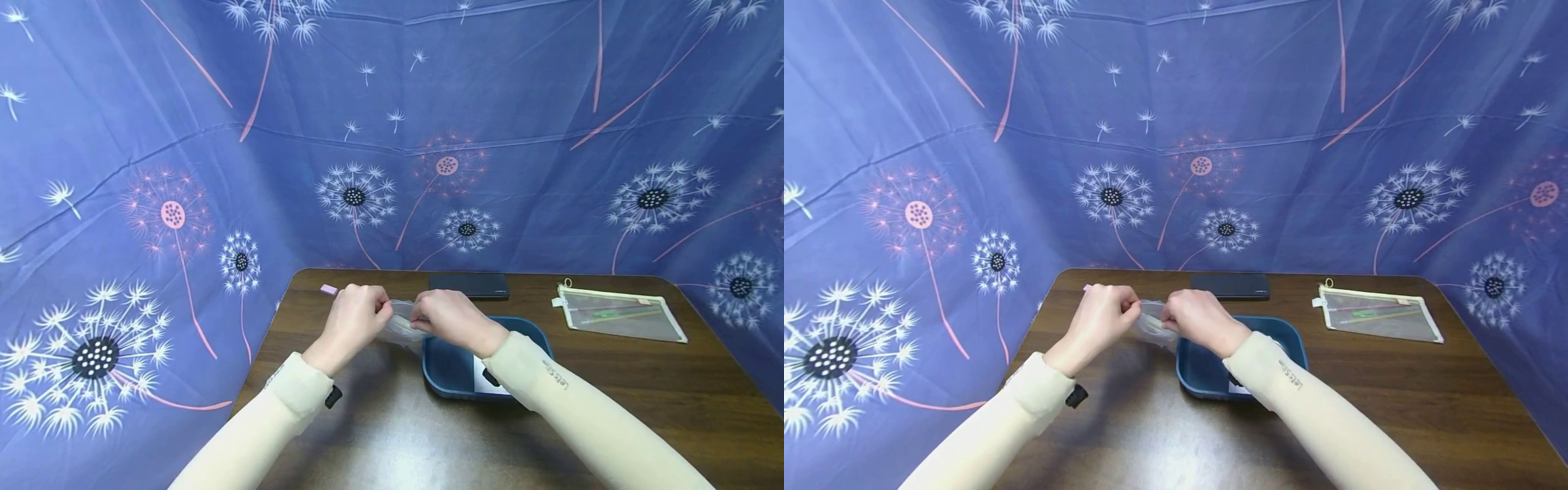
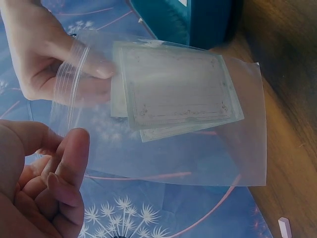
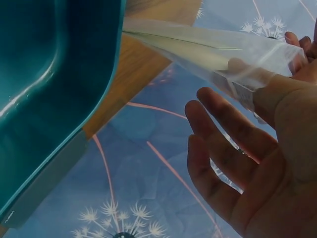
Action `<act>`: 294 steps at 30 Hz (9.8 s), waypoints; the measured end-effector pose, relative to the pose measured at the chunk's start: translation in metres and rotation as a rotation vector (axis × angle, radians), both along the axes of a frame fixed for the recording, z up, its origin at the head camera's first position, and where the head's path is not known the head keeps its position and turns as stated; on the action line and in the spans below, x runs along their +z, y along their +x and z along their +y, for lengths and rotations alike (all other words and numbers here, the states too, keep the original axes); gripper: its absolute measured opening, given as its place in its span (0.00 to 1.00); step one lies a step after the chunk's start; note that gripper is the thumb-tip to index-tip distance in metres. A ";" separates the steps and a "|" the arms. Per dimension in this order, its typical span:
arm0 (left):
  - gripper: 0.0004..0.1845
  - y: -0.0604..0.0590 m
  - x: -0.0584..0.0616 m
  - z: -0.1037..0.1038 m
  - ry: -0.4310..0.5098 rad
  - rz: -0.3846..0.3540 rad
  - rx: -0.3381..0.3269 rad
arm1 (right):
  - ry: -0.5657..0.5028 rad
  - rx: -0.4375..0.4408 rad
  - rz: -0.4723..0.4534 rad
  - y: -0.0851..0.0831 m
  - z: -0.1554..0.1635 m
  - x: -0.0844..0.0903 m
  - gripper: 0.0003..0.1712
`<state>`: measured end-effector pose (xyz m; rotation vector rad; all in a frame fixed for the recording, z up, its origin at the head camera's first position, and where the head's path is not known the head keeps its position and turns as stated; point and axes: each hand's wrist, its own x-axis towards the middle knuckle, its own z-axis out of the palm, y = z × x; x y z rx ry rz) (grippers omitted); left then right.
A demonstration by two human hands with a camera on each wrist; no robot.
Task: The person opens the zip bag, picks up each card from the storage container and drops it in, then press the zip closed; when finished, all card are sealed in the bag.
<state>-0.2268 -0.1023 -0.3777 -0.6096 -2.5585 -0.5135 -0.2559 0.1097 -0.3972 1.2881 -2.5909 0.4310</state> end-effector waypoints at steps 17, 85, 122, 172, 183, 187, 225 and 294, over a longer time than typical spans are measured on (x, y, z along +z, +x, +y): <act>0.09 0.000 0.002 0.000 0.013 -0.019 0.008 | -0.017 0.025 0.020 0.003 0.002 0.002 0.04; 0.08 0.001 -0.002 -0.002 0.019 -0.031 -0.001 | 0.542 -0.289 -0.204 -0.012 0.107 -0.092 0.44; 0.09 0.001 -0.002 -0.001 0.007 -0.029 0.000 | 0.254 -0.311 -0.295 -0.021 0.127 -0.066 0.11; 0.09 -0.001 -0.003 0.003 0.019 -0.014 0.003 | -0.238 -0.134 -0.006 0.024 0.033 0.021 0.07; 0.08 0.000 -0.004 0.004 0.009 -0.034 0.002 | -0.151 -0.063 -0.096 0.009 0.017 0.002 0.02; 0.08 0.001 -0.003 0.005 0.003 -0.028 -0.002 | -0.107 -0.040 -0.121 0.005 0.014 -0.001 0.03; 0.09 -0.002 -0.004 0.000 0.011 -0.050 0.021 | -0.028 -0.229 -0.174 -0.015 0.067 -0.003 0.05; 0.09 0.000 -0.005 -0.001 0.001 -0.058 0.023 | 0.235 -0.387 -0.319 -0.006 0.123 -0.040 0.04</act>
